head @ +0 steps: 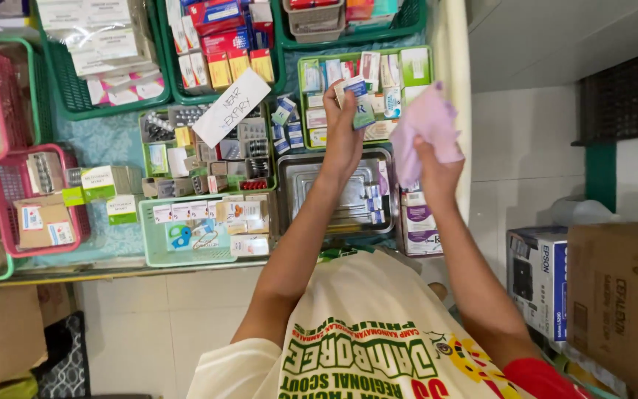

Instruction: The person wipes small boxes with a cloth and places them into a metal tray. The person handles the boxes one at a time, wiping them before moving them to the tray.

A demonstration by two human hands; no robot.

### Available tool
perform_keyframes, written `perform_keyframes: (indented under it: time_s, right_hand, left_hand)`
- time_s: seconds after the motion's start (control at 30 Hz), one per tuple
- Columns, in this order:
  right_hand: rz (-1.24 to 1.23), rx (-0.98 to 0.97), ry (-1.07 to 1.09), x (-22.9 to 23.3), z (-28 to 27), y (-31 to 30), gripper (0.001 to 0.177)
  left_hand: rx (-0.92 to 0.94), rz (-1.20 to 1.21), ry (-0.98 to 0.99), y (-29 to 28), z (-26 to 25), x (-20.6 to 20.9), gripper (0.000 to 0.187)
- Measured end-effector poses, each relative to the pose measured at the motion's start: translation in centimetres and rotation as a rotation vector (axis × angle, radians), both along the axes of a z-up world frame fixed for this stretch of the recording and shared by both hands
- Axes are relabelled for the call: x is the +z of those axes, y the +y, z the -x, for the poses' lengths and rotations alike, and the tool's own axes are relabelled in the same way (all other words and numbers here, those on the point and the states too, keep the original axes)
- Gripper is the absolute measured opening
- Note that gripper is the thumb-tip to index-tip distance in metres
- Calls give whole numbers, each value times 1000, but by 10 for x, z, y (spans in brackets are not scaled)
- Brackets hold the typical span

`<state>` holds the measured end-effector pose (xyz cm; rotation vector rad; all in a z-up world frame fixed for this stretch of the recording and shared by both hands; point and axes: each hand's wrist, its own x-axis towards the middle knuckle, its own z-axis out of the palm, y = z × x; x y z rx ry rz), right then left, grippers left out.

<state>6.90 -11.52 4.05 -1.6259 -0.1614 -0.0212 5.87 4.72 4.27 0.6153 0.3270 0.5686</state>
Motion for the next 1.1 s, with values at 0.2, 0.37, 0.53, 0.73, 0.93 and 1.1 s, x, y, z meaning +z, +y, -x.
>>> perform_keyframes:
  time_s: [0.2,0.37,0.53,0.73,0.93,1.1]
  right_hand:
    - [332,282,-746,71,-6,40,9]
    - [457,236,-536,47,-23,21,21]
    - [465,389,-716,25,8,36,27]
    - [468,413,-836,55,-8,57,24]
    - [264,308,-437,35,-19,51,5]
    - [331,320,-368,7,23,33,19]
  left_hand:
    - [0,-192,75,-43,23,34,42]
    - [-27,-261,138,-49,32,32,58]
    - [-21,-130,105,-41,28,38,53]
    - [-81,83,61,-33,38,34,43]
    - [-90,211,118,-27,24,-55,25]
    - [1,228,170,-2,26,-41,31]
